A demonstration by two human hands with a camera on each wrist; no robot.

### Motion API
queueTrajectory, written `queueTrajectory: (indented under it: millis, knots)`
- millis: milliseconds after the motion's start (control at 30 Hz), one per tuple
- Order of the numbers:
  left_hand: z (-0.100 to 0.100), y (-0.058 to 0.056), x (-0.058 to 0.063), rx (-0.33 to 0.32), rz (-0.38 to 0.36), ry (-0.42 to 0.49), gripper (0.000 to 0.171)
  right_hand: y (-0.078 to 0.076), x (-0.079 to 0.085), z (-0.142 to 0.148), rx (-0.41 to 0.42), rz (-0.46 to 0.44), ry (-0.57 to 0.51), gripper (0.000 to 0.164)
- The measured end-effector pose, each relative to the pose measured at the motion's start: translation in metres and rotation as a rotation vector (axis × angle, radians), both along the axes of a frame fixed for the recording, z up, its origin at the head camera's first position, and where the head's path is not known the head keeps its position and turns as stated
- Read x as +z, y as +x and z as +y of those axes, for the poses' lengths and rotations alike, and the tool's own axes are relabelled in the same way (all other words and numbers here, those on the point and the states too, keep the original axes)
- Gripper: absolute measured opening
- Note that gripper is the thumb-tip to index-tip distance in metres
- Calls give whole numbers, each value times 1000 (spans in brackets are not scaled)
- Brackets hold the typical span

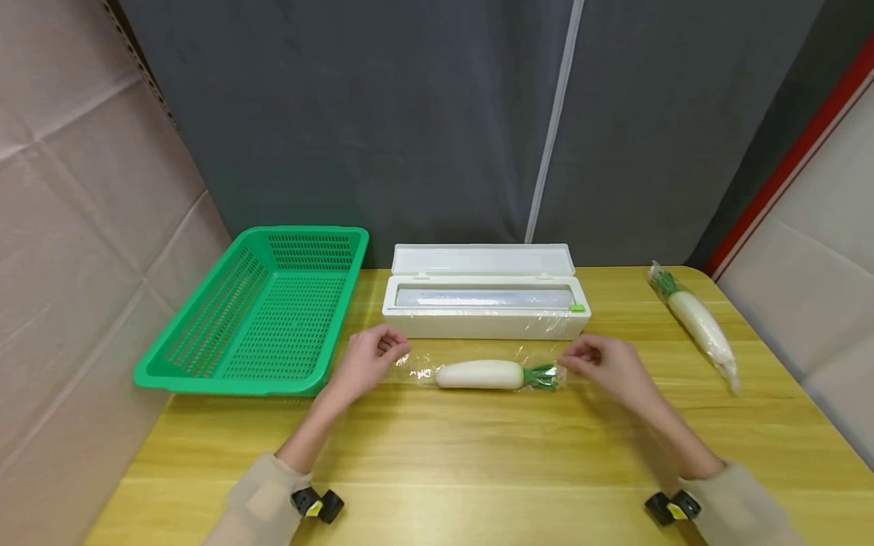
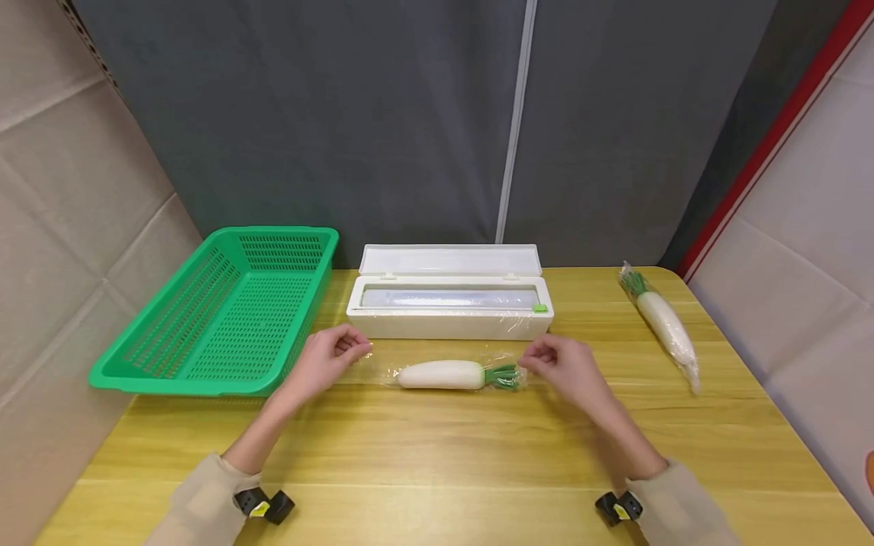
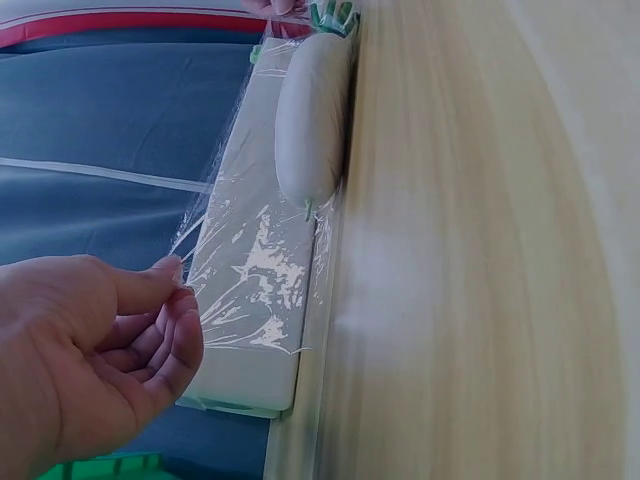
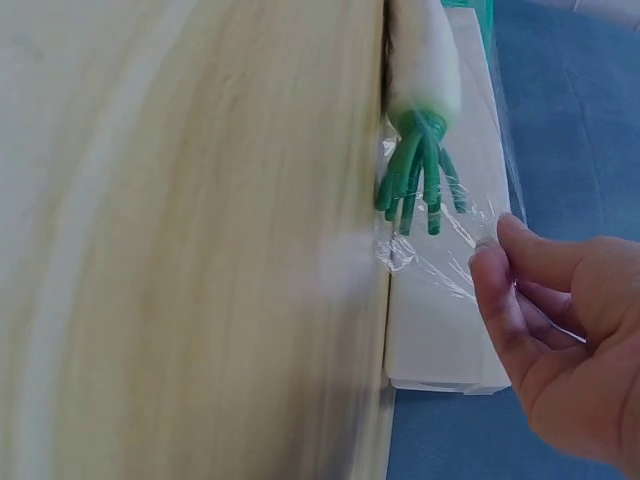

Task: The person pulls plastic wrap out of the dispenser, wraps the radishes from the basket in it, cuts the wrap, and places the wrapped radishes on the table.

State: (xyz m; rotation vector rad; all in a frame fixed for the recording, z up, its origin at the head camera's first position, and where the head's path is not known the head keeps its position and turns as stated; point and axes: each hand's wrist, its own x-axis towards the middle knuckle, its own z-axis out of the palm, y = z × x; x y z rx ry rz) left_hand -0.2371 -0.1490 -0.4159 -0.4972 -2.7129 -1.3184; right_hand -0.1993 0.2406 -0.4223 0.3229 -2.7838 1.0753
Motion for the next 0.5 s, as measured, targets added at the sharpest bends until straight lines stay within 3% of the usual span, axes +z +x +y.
queueTrajectory:
  millis: [300, 500]
  knots:
    - [3, -9, -8, 4, 0, 13, 14, -11, -6, -2, -7, -42, -9, 13]
    - [6, -12, -11, 40, 9, -23, 15, -18, -10, -3, -29, -51, 2, 12]
